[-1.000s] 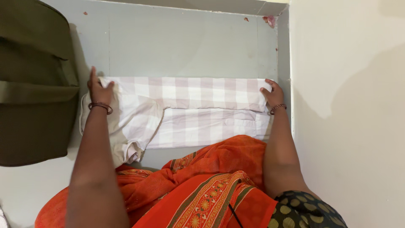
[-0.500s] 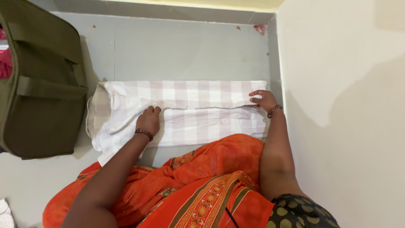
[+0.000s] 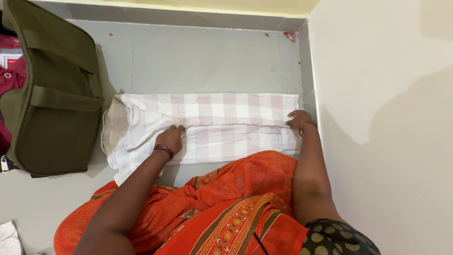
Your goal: The person folds a white and grey plaid shirt by smoothing it out, folding the sleeves inward, and then folding the body of the shirt into a square, finally placing it on top of other folded items.
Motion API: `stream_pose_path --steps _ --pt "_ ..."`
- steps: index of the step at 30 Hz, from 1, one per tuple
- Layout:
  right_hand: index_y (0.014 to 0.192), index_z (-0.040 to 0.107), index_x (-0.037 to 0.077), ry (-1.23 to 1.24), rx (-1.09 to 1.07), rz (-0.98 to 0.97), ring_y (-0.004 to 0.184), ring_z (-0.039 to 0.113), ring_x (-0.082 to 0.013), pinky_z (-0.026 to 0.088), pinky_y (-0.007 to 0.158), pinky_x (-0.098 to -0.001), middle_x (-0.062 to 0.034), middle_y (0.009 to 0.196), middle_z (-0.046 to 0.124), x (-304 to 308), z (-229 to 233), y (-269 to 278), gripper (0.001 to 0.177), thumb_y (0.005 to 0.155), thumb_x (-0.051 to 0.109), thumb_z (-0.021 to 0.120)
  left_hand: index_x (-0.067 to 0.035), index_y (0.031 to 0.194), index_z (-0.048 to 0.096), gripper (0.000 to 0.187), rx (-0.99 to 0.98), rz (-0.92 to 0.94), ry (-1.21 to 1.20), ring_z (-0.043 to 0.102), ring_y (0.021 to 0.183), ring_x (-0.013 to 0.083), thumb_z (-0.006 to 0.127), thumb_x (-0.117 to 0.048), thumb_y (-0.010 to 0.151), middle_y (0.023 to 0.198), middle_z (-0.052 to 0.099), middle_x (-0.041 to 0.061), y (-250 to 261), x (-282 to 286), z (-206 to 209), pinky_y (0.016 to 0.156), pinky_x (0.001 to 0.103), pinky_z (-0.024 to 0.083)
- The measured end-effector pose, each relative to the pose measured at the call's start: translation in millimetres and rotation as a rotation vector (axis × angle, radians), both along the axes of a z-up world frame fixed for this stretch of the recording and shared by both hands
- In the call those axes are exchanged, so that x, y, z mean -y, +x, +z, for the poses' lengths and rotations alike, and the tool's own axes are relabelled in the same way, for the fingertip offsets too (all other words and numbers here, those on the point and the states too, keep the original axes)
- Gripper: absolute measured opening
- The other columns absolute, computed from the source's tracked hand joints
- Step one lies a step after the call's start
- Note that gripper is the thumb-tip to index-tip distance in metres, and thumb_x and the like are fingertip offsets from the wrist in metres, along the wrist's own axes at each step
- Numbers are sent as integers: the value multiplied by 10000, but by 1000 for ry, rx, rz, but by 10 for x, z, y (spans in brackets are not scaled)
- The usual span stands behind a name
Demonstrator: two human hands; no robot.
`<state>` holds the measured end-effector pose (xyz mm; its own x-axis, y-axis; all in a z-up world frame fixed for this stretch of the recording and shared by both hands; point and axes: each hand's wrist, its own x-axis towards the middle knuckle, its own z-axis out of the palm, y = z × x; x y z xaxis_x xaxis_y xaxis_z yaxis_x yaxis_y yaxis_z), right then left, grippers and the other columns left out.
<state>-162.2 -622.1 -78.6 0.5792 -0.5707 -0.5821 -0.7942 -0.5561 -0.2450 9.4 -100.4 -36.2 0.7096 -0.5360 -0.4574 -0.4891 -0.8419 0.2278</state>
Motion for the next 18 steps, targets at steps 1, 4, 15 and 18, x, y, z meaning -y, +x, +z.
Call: stream_pose_path --steps 1,4,15,18 --pt "1227 706 103 -103 -50 15 909 669 -213 518 869 -371 -115 1103 676 30 -29 28 488 793 189 911 -167 1306 595 418 -26 9 16 676 1099 310 642 -185 891 1249 627 135 17 17 35 900 440 571" --pt "1172 709 54 -322 443 20 914 684 -293 565 809 -392 -173 1084 673 -181 -113 222 403 805 134 856 -121 1367 553 526 30 61 -48 605 1180 316 657 -374 917 1302 582 168 73 70 78 947 444 542" --pt "1413 582 147 -36 591 753 1474 378 -251 294 1204 -461 -41 1567 479 -1712 -41 976 490 963 319 674 -82 1370 577 571 461 277 -99 382 1413 330 660 -424 920 1494 473 197 755 -407 -812 1118 508 339" --pt "1464 548 197 -90 570 781 1530 301 -232 235 1248 -469 -20 1623 408 -1633 -39 903 524 981 379 641 -63 1371 582 562 472 385 -198 407 1395 340 673 -384 919 1472 500 182 816 -634 -796 1090 513 366"
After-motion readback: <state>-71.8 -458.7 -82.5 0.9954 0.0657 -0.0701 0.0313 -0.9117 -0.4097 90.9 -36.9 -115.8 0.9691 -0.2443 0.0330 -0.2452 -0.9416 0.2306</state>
